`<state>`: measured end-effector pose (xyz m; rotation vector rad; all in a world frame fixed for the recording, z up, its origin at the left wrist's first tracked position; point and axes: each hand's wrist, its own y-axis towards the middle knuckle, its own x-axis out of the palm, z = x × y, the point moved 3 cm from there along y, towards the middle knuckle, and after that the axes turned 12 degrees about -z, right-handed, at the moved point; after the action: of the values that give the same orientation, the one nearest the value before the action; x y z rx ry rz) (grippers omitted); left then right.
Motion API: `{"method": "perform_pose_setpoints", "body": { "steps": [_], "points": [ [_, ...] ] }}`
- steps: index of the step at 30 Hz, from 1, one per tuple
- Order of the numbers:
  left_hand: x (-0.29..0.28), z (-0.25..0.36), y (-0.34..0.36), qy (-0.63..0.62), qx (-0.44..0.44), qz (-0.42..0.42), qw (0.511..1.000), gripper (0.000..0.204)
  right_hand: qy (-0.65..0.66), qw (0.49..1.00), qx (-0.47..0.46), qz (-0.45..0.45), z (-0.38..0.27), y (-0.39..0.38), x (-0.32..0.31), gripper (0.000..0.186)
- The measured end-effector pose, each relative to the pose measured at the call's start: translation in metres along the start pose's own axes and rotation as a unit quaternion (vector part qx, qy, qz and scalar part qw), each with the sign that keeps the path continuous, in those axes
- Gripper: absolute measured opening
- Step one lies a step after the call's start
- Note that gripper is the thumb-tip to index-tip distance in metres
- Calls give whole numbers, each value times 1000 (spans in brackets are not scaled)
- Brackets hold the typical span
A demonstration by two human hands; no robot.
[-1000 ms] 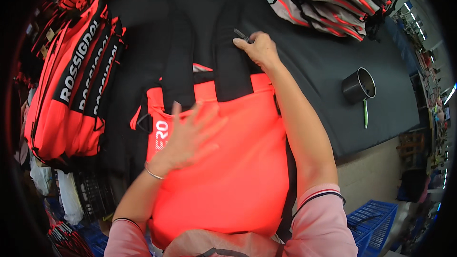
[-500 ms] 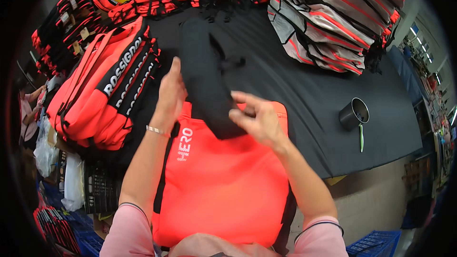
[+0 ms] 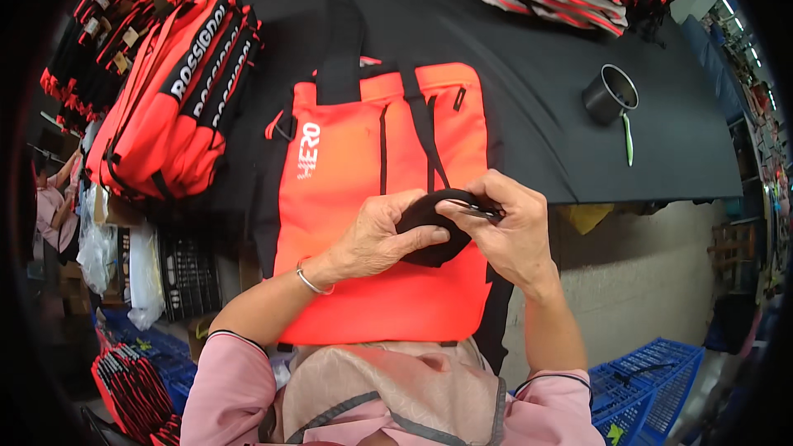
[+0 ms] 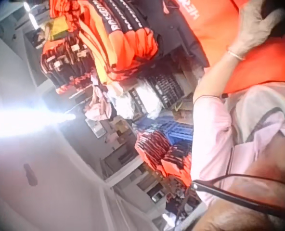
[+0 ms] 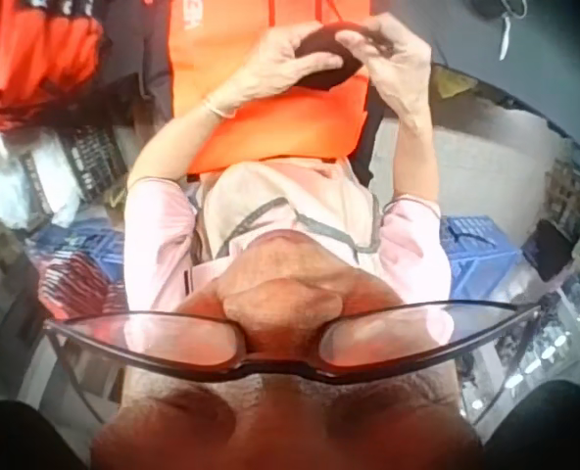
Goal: The person performs finishing tasks on a red and black bag, using shears to trim excess threads from the straps and seams. They then use a toothbrush to clean the bag's surface and place the finished item on a stack of similar bags.
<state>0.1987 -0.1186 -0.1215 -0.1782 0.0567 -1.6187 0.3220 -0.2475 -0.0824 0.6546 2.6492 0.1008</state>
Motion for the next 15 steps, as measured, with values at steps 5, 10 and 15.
{"method": "perform_pose_setpoints", "body": {
  "steps": [5,10,15],
  "points": [
    [17,-7,-22,173,83,59,980,30,47,997,62,-10,12,-23,6,26],
    [10,-24,-39,347,232,138,898,35,396,892,211,-53,61,-16,63,30],
    [7,-42,-41,360,233,131,894,37,349,892,265,-111,68,-22,69,31]
  ]
}}
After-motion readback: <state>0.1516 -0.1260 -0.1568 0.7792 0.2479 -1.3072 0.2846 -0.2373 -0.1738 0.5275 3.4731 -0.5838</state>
